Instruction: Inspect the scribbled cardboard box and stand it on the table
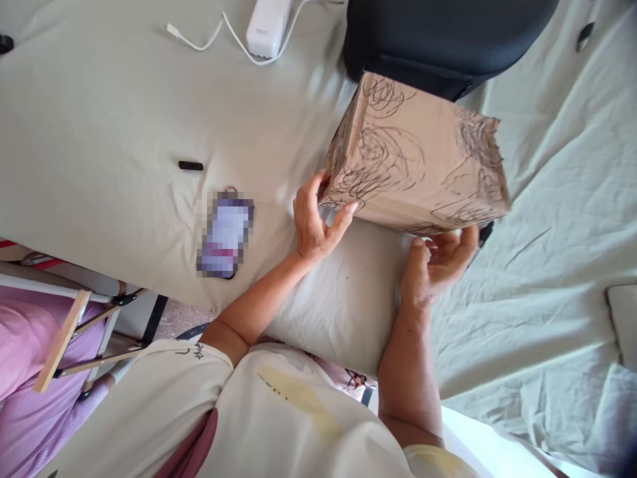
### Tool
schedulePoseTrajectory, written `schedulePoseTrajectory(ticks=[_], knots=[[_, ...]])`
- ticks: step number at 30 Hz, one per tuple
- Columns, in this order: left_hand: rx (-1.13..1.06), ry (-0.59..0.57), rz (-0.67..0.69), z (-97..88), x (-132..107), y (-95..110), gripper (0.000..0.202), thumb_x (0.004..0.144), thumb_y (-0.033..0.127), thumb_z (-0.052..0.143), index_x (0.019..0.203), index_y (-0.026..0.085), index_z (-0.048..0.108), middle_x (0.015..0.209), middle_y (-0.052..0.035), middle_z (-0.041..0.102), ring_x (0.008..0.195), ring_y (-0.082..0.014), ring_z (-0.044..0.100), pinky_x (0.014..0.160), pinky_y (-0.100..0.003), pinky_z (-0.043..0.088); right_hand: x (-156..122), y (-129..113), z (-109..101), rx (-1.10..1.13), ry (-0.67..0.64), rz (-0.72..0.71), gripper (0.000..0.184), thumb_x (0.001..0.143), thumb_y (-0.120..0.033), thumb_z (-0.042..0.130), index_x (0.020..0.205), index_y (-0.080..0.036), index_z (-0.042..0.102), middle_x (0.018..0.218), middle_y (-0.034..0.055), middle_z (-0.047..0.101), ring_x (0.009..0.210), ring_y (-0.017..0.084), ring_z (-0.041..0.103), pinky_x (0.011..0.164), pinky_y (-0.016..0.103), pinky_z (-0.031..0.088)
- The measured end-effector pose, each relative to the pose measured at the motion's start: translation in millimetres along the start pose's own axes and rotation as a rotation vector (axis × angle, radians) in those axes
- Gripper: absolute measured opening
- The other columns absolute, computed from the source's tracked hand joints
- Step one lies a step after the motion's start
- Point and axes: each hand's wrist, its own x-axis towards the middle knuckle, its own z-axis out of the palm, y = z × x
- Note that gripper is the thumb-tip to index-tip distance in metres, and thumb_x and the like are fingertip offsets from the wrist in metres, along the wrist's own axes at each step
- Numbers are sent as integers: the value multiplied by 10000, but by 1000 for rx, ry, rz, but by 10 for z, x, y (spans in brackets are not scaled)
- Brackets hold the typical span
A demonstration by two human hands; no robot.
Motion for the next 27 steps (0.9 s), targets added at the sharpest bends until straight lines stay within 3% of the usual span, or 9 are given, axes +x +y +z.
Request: schedulePoseTrajectory(ticks=[3, 9, 13, 15, 18, 23, 27], knots=[[-46, 36, 107, -33, 14, -10, 683, 1087, 708, 452, 1607, 279, 345, 1433, -143, 628, 1293, -267, 680, 1056, -438, 582, 5, -92, 3, 133, 103, -138, 709, 920, -484, 705, 1580, -347, 485, 1268, 49, 661, 1099, 243, 656, 962, 436, 506], [-166, 69, 303, -43, 44, -41, 734, 1072, 711, 433, 1676, 336, 254, 1459, -107, 584, 1330, -266, 642, 1092, -424, 543, 76, -129, -36, 178, 305, -431, 638, 930, -577, 668, 1531, -401, 550, 1295, 29, 664, 1138, 250, 620, 854, 391, 496], [-141, -21, 254, -47, -4, -85, 841, 1029, 832, 325, 1702, 371, 121, 1509, -117, 540, 1397, -305, 608, 1134, -485, 534, 81, -142, -130, 119, 343, -517, 572, 978, -581, 577, 1535, -461, 525, 1305, 23, 608, 1014, 233, 607, 821, 405, 522], [-120, -102, 176, -62, -30, -102, 898, 996, 891, 287, 1706, 385, 68, 1554, -130, 512, 1468, -339, 563, 1172, -537, 508, 48, -190, -154, 34, 318, -473, 562, 1003, -577, 504, 1552, -463, 463, 1351, 45, 573, 1095, 272, 615, 872, 458, 550], [-92, -148, 102, -97, -38, -90, 903, 989, 904, 289, 1698, 376, 106, 1569, -143, 508, 1508, -358, 535, 1199, -566, 493, -7, -279, -122, -67, 244, -319, 607, 1010, -600, 424, 1571, -370, 385, 1433, 110, 545, 1318, 354, 594, 1039, 563, 556], [-50, -157, 45, -102, -30, -10, 714, 1074, 737, 371, 1622, 294, 259, 1513, -174, 571, 1464, -312, 580, 1223, -513, 503, -55, -274, -13, -23, 50, -58, 620, 951, -581, 592, 1477, -282, 456, 1392, 133, 591, 1289, 303, 653, 1133, 523, 559], [-30, -167, -71, -9, -73, -5, 750, 1033, 704, 549, 1576, 235, 330, 1529, -207, 576, 1497, -325, 550, 1293, -521, 432, -89, -126, 19, -69, -24, 62, 738, 833, -462, 719, 1475, -250, 423, 1436, 147, 588, 1326, 304, 650, 1143, 550, 551]])
